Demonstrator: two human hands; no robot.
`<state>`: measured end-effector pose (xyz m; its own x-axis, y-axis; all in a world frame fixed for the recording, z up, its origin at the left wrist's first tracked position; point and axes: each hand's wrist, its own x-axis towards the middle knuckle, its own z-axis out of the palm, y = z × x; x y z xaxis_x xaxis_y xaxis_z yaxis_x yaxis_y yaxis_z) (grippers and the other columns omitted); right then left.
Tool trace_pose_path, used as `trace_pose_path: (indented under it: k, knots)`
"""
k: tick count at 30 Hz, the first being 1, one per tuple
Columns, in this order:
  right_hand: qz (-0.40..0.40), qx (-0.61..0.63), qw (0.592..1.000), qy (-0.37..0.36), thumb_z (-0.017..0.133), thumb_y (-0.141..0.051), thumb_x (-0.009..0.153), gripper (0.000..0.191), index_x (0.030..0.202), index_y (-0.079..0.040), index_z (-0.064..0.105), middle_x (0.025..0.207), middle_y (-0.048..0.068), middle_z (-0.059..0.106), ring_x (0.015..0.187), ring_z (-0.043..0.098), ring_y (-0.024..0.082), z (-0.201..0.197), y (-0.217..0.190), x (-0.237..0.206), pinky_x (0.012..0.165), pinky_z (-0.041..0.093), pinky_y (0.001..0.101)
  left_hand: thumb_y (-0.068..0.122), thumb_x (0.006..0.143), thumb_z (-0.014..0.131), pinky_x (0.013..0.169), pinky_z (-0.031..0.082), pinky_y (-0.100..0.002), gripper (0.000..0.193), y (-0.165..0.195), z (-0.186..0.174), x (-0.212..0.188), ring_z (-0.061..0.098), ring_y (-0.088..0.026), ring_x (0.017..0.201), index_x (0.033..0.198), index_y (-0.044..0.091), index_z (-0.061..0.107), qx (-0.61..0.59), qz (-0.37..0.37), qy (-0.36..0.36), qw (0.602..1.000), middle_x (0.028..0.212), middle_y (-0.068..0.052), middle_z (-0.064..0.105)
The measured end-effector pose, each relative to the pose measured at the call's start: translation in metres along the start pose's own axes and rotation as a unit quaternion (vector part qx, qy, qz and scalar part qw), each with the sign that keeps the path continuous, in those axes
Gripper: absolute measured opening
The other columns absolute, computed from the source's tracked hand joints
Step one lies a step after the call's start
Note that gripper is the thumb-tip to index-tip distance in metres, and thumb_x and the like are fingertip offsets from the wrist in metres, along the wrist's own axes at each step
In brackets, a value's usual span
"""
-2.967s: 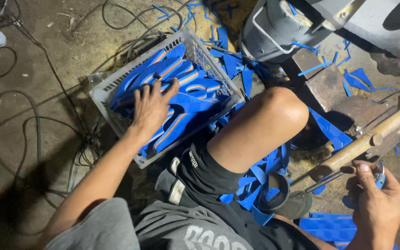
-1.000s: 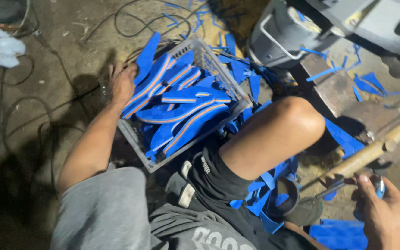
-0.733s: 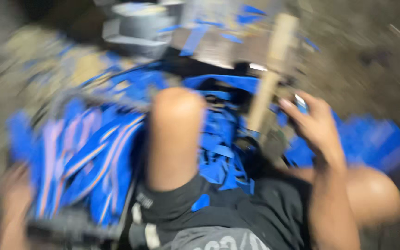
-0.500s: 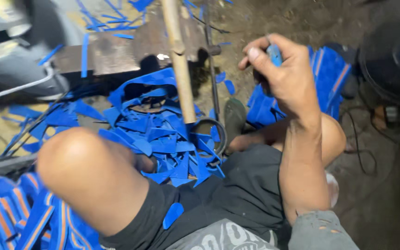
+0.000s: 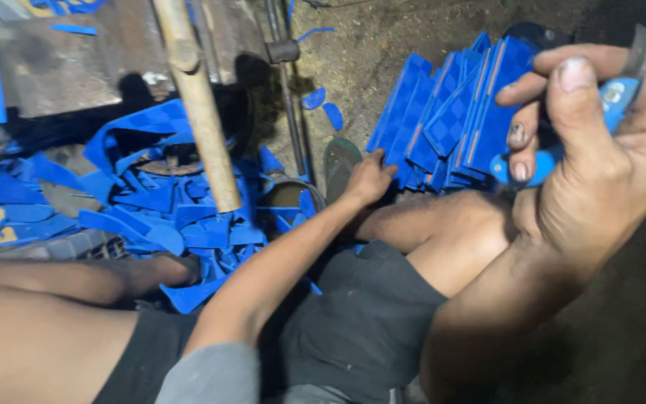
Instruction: The person sits on the floor and uses a knife to trim the edges of blue slipper soles. They repeatedly pick up soles from a nearby crate, trim the edges, and place the finished soles back into the crate.
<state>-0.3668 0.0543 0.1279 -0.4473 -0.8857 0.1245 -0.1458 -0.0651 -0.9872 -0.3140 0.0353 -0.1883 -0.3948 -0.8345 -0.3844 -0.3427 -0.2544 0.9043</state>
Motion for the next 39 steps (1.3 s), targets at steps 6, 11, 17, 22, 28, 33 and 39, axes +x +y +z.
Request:
trace_pose_path:
  k: [6, 11, 17, 22, 28, 33, 39]
  knots:
    - [-0.006, 0.027, 0.999, 0.028, 0.062, -0.001, 0.115, 0.009, 0.112, 0.008, 0.063, 0.093, 0.025, 0.068, 0.062, 0.056, 0.016, -0.024, 0.011, 0.001, 0.050, 0.040, 0.0227, 0.029, 0.081, 0.081, 0.110, 0.043, -0.041, 0.081, 0.021, 0.059, 0.056, 0.055, -0.038, 0.132, 0.146, -0.003, 0.044, -0.059, -0.126, -0.044, 0.989, 0.141, -0.028, 0.056]
    - [-0.003, -0.006, 0.999, 0.035, 0.064, -0.003, 0.114, 0.012, 0.108, 0.008, 0.063, 0.090, 0.023, 0.068, 0.060, 0.056, 0.013, -0.025, 0.006, 0.006, 0.050, 0.041, 0.0216, 0.023, 0.080, 0.078, 0.111, 0.044, -0.039, 0.076, 0.025, 0.048, 0.054, 0.058, -0.037, 0.132, 0.145, -0.003, 0.049, -0.091, -0.103, -0.015, 0.990, 0.139, -0.028, 0.059]
    - [0.039, -0.041, 0.997, 0.047, 0.068, -0.008, 0.106, 0.010, 0.107, 0.002, 0.067, 0.090, 0.015, 0.070, 0.064, 0.057, 0.010, -0.010, 0.000, 0.001, 0.051, 0.041, 0.0212, 0.013, 0.084, 0.068, 0.082, 0.053, -0.049, 0.055, 0.035, -0.039, -0.024, 0.067, -0.032, 0.096, 0.136, 0.002, 0.053, -0.321, -0.184, -0.018, 0.929, 0.112, -0.020, 0.071]
    - [0.032, -0.226, 0.974, 0.014, 0.071, -0.018, 0.104, 0.015, 0.107, -0.004, 0.074, 0.080, 0.002, 0.067, 0.057, 0.052, 0.003, 0.024, -0.005, -0.002, 0.047, 0.039, 0.0218, 0.008, 0.088, 0.070, 0.087, 0.057, -0.037, 0.041, 0.085, -0.147, -0.102, 0.068, -0.021, 0.100, 0.121, 0.007, 0.046, -0.496, -0.076, -0.051, 0.864, 0.109, -0.010, 0.070]
    - [0.077, -0.113, 0.976, -0.171, 0.074, -0.028, 0.092, 0.025, 0.106, -0.007, 0.072, 0.071, -0.005, 0.066, 0.052, 0.050, 0.002, 0.078, -0.008, -0.021, 0.043, 0.037, 0.0216, 0.003, 0.076, 0.075, 0.096, 0.054, -0.036, 0.086, 0.142, -0.245, -0.171, 0.062, -0.017, 0.113, 0.148, 0.017, 0.030, -0.336, 0.154, -0.080, 0.926, 0.123, -0.005, 0.064]
    - [0.083, 0.003, 0.962, -0.258, 0.074, -0.026, 0.093, 0.025, 0.102, -0.003, 0.071, 0.070, -0.005, 0.060, 0.053, 0.044, 0.001, 0.123, 0.000, -0.046, 0.044, 0.030, 0.0218, 0.031, 0.099, 0.060, 0.089, 0.058, -0.037, 0.058, 0.159, -0.297, -0.188, 0.067, -0.022, 0.105, 0.145, 0.006, 0.038, -0.334, 0.182, 0.015, 0.925, 0.120, -0.013, 0.065]
    - [0.014, 0.040, 0.962, -0.269, 0.067, -0.015, 0.100, 0.016, 0.105, -0.001, 0.072, 0.076, 0.000, 0.063, 0.064, 0.056, 0.006, 0.162, 0.002, -0.068, 0.057, 0.043, 0.0228, 0.053, 0.098, 0.044, 0.065, 0.063, -0.052, 0.056, 0.127, -0.313, -0.153, 0.069, -0.029, 0.079, 0.124, 0.004, 0.052, -0.624, 0.036, 0.102, 0.774, 0.098, -0.013, 0.064]
